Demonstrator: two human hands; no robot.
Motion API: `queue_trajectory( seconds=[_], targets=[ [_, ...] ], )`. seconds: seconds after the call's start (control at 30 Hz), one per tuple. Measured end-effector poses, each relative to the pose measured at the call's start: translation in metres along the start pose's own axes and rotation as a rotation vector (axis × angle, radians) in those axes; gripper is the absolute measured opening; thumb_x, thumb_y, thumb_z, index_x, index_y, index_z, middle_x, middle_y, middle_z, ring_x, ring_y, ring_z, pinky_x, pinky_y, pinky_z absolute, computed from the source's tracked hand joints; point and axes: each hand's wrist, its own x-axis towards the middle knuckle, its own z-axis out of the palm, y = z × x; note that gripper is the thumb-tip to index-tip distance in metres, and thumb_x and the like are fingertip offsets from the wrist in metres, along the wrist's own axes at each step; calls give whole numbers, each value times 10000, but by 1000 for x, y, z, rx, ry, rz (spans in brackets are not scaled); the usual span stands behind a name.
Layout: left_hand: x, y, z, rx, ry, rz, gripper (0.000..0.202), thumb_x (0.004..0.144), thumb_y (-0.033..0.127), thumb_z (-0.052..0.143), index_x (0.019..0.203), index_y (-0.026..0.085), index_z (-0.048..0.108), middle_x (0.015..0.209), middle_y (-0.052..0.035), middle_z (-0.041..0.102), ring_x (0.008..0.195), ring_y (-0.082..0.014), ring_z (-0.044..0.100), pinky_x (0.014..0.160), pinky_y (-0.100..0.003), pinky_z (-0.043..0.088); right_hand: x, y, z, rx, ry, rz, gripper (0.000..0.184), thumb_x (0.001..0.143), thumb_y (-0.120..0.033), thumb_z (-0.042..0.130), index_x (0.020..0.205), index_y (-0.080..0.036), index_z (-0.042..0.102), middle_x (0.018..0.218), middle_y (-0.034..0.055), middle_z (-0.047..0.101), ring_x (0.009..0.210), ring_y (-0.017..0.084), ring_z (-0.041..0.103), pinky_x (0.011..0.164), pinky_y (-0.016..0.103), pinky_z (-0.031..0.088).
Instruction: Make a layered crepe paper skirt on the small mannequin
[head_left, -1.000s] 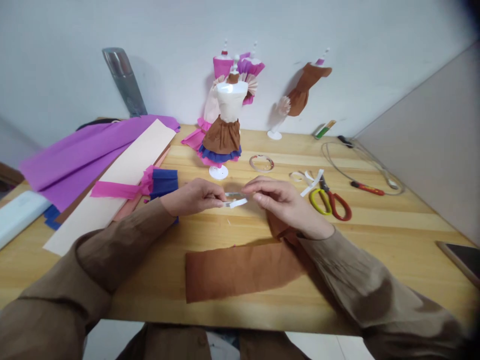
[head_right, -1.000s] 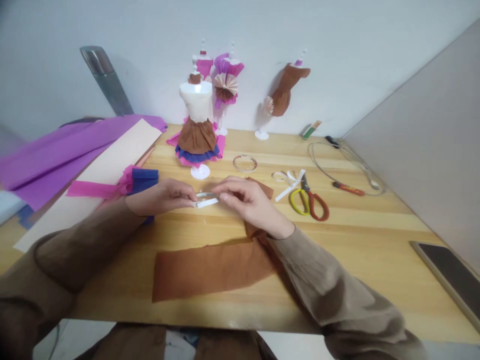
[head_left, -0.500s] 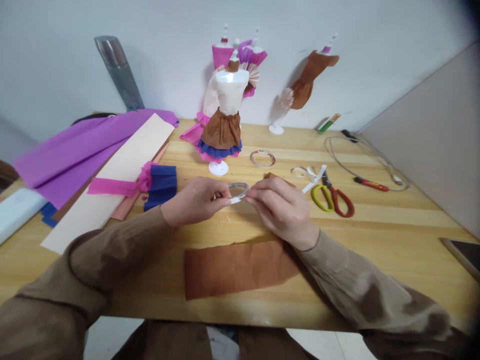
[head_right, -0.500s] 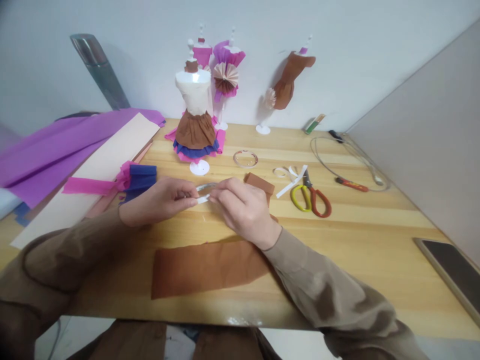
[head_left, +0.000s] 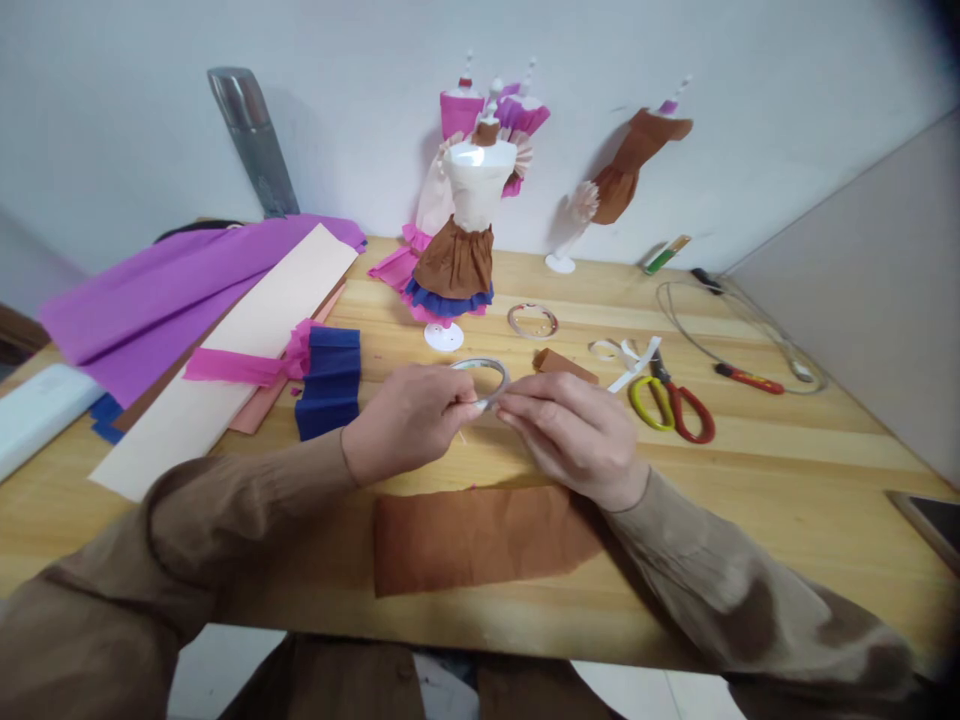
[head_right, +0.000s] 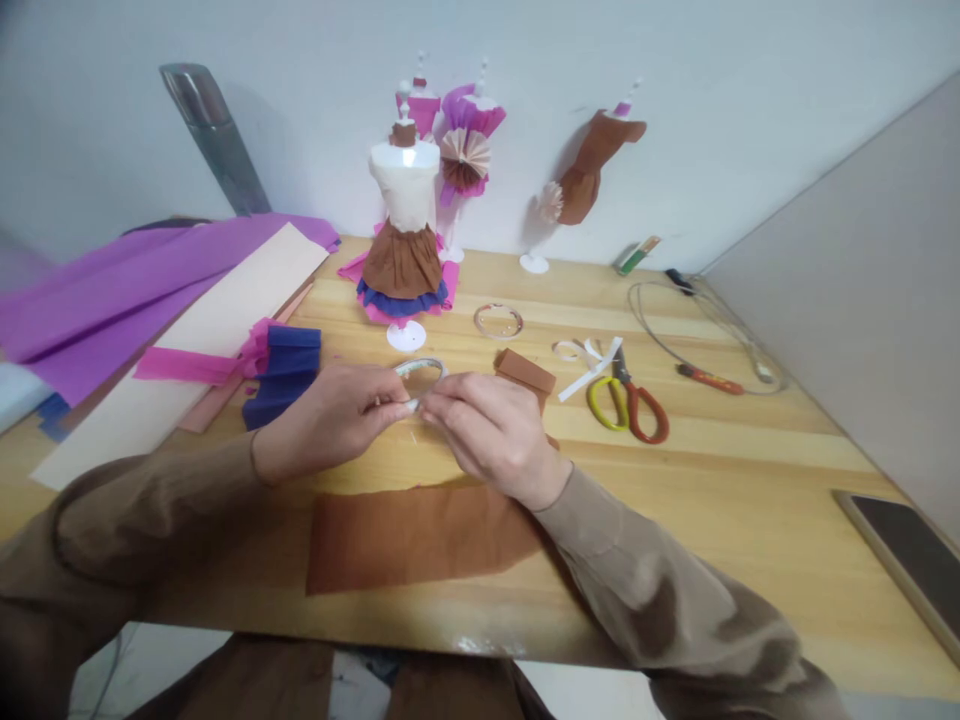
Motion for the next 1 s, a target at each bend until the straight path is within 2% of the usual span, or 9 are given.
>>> queue_trajectory(
  seconds=[0.1,0.2,0.27,0.37,0.47,0.7,0.8,0.93,1.0],
  targets=[
    [4,-5,-3,-145,36,-36,224,858,187,547,637,153,529,566,40,494,554,-83,416,561,-233,283,0,-3,-4,29,51,12,252,930,-201,585,1176,-229,633,1006,108,726,878,223,706,733,352,575],
    [9,-7,-9,-335,38,-104,222,835,194,556,619,143,549,565,32,491,567,-82,424,550,-224,291,-2,-3,-4,120,40,-62,144,916,-215,591,1053,-236,629,831,51,702,690,182,669,625,320,547],
    [10,-7,-17,-499,6,-129,207,830,203,564,636,131,580,582,25,517,554,-73,428,529,-211,307,-4,-1,3,179,-120,-17,61,919,-211,587,958,-207,634,785,40,678,647,167,641,578,296,516],
    [10,-5,-32,-698,-39,-155,194,843,230,583,686,120,611,591,27,531,481,-46,396,459,-192,291,-8,1,20,284,-483,153,119,944,-216,560,957,-167,668,975,109,696,800,200,669,659,312,524],
    [9,-4,-43,-830,-19,-172,194,835,278,647,722,123,619,640,7,602,447,-36,403,412,-179,289,-13,6,39,371,-581,192,172,970,-184,514,906,-185,674,972,87,686,802,176,648,708,292,510],
    [10,-15,-30,-1129,-46,-213,323,784,409,734,691,133,595,672,-10,630,452,-38,419,390,-173,312,-10,10,37,437,-399,289,290,965,-231,537,678,-188,531,644,-12,534,576,111,490,553,245,393],
    [10,-16,-19,-1018,8,-210,287,807,386,694,696,134,617,621,14,581,454,-40,395,410,-181,309,-4,3,20,431,-124,385,361,958,-284,552,624,-204,441,601,-26,448,551,108,430,527,258,348],
    [8,-9,-7,-733,150,-139,184,818,259,635,688,129,632,608,21,546,537,-63,438,490,-193,329,4,-8,8,483,229,508,58,869,-187,675,889,-209,625,736,-9,575,647,127,524,591,275,423],
    [6,-5,-3,-598,199,-66,171,829,238,610,694,135,628,589,34,524,530,-65,433,491,-195,320,5,-10,8,489,245,549,199,867,-162,675,1051,-233,650,796,-9,605,676,128,549,603,272,447]
  ],
)
